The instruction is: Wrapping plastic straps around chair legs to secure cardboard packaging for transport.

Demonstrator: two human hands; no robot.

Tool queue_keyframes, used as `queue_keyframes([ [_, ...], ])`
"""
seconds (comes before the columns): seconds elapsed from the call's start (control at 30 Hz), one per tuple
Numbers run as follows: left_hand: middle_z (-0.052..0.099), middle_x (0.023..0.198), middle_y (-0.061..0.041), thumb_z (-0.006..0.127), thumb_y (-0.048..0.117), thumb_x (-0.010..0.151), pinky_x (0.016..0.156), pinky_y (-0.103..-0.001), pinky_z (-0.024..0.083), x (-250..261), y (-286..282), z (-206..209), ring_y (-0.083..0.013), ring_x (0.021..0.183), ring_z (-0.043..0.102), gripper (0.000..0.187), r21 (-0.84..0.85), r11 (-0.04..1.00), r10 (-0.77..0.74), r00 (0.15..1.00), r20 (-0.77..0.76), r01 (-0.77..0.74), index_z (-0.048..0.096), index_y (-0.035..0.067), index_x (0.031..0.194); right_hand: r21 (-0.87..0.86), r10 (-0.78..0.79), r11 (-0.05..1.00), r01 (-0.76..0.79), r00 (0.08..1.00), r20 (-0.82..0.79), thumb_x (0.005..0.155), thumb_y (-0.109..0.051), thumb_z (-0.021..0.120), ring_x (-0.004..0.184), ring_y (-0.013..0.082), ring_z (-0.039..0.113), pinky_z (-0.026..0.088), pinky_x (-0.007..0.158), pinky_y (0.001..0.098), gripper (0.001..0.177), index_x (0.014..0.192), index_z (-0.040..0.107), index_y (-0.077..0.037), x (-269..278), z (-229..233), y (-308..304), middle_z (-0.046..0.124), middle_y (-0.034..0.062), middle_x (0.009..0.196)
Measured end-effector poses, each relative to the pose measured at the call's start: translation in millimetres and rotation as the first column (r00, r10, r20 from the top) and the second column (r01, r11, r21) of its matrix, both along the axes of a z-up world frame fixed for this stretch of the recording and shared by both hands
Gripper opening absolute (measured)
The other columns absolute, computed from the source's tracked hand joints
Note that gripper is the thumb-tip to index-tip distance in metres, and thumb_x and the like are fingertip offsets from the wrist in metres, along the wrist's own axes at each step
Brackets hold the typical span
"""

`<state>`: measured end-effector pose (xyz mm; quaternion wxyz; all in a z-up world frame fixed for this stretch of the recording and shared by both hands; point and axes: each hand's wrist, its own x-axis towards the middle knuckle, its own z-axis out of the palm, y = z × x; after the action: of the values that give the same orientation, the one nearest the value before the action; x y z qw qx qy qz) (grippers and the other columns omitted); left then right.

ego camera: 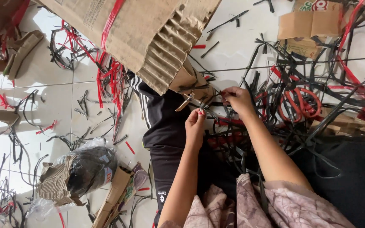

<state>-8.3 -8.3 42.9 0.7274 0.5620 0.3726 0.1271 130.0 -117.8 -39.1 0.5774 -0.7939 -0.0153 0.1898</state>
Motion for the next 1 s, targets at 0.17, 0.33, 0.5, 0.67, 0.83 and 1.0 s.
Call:
queue_keyframes([
  [0.17, 0.056, 0.123, -0.007, 0.052, 0.012, 0.107, 0.079, -0.024, 0.044, 7.2, -18.9, 3.4, -0.0091, 0.095, 0.049, 0.020, 0.186, 0.981, -0.002, 0.958, 0.286, -0.053, 0.065, 0.006, 0.093, 0.640, 0.060, 0.531, 0.555, 0.729, -0.682, 0.094, -0.009, 0.071, 0.071, 0.0243, 0.074, 0.059, 0.054, 0.0311, 0.004, 0.094, 0.070, -0.013, -34.7, -2.4, 3.4, 0.072, 0.0101, 0.084],
  [0.33, 0.058, 0.114, -0.003, 0.049, 0.014, 0.109, 0.078, -0.019, 0.047, 11.7, -23.8, -12.5, -0.0038, 0.084, 0.050, 0.018, -0.111, 0.986, 0.158, 0.921, 0.355, -0.126, 0.064, 0.003, 0.108, 0.766, 0.196, 0.319, 0.558, 0.752, -0.629, 0.103, -0.020, 0.060, 0.064, 0.0081, 0.055, 0.034, 0.044, 0.0147, 0.006, 0.098, 0.063, -0.020, -49.7, -9.6, 12.5, 0.063, -0.0051, 0.086],
  [0.5, 0.064, 0.117, -0.008, 0.047, 0.018, 0.110, 0.075, -0.021, 0.051, 17.9, -15.8, -26.1, -0.0085, 0.082, 0.057, 0.016, -0.308, 0.947, 0.220, 0.885, 0.411, -0.093, 0.056, 0.008, 0.102, 0.826, 0.230, 0.351, 0.441, 0.814, -0.533, 0.108, -0.026, 0.051, 0.044, 0.0051, 0.032, 0.021, 0.036, 0.0175, 0.018, 0.091, 0.051, -0.021, -36.2, 34.0, 18.7, 0.045, -0.0081, 0.074],
  [0.67, 0.053, 0.099, 0.004, 0.049, 0.008, 0.106, 0.062, -0.020, 0.032, 22.6, -10.3, -18.9, -0.0051, 0.066, 0.042, 0.018, -0.675, 0.738, 0.364, 0.854, 0.372, -0.021, 0.045, 0.016, 0.091, 0.123, 0.126, 0.974, -0.189, 0.910, 0.396, 0.104, -0.012, 0.051, 0.043, 0.0214, 0.050, 0.038, 0.036, 0.0273, 0.027, 0.079, 0.058, -0.016, -9.8, 57.0, 21.4, 0.052, 0.0016, 0.054],
  [0.83, 0.052, 0.096, 0.005, 0.050, -0.005, 0.097, 0.064, -0.020, 0.032, 20.4, -0.6, 3.8, -0.0043, 0.064, 0.042, 0.022, -0.849, 0.527, 0.415, 0.858, 0.301, 0.042, 0.045, 0.014, 0.086, -0.095, 0.242, 0.968, -0.234, 0.748, 0.618, 0.096, -0.012, 0.055, 0.047, 0.0307, 0.052, 0.045, 0.042, 0.0361, 0.025, 0.072, 0.054, -0.017, -3.1, 82.6, 15.8, 0.048, 0.0033, 0.050],
  [1.0, 0.052, 0.097, 0.002, 0.046, 0.000, 0.100, 0.065, -0.021, 0.033, 14.9, 3.1, 17.8, -0.0047, 0.065, 0.041, 0.019, -0.778, 0.623, 0.289, 0.899, 0.328, 0.083, 0.047, 0.013, 0.086, 0.059, 0.273, 0.935, -0.350, 0.815, 0.512, 0.098, -0.007, 0.053, 0.048, 0.0380, 0.053, 0.048, 0.049, 0.0413, 0.028, 0.070, 0.056, -0.011, -3.3, 84.1, 9.0, 0.053, 0.0137, 0.051],
])
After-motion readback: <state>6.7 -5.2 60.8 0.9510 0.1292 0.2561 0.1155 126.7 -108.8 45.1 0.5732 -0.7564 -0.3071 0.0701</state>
